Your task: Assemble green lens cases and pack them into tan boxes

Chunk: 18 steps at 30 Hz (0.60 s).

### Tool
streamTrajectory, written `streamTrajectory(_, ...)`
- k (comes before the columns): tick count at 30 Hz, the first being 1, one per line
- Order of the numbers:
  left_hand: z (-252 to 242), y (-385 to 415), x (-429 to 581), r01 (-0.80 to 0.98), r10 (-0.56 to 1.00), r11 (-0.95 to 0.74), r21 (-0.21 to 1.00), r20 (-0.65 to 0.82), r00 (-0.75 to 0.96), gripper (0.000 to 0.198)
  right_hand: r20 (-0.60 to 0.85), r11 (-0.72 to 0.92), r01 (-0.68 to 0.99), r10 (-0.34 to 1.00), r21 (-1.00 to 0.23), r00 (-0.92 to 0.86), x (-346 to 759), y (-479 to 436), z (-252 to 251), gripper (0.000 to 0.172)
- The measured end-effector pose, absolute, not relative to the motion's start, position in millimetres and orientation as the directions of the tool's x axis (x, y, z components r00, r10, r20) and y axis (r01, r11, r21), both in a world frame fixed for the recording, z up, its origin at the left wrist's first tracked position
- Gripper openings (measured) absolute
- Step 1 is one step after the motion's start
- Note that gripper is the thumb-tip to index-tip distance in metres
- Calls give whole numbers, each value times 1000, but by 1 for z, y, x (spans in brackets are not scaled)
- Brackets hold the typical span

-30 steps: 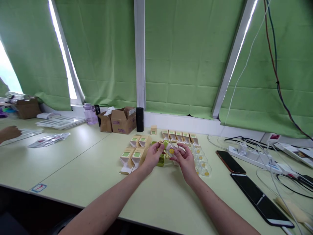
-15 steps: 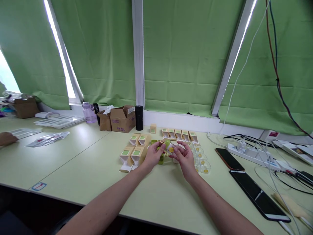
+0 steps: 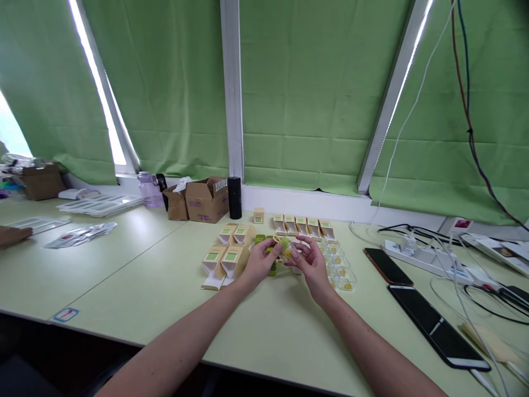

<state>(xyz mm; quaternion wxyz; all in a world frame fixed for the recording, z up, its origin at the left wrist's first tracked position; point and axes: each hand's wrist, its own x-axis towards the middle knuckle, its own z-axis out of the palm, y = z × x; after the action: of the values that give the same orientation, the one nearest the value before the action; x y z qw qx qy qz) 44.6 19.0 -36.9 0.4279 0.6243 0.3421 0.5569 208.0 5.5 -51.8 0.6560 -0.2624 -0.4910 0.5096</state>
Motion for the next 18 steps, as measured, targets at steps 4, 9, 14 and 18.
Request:
streamTrajectory(4,-33,14,44,-24,886,-439,898,437,152,48,400,363,-366,916,-857,-28,208,5,-53,55)
streamTrajectory(9,-32,12,42,-7,875,-456,890,450,179,45,429,384,-325,900,-864,-78,205,3,-55,51)
streamTrajectory(14,-35,14,41,-21,876,-449,893,445,185,47,441,388,-313,889,-867,-120,203,2,-57,48)
streamTrajectory(18,-39,18,42,-38,894,-416,908,417,162,51,423,364,-338,898,-868,-121,203,1,-55,49)
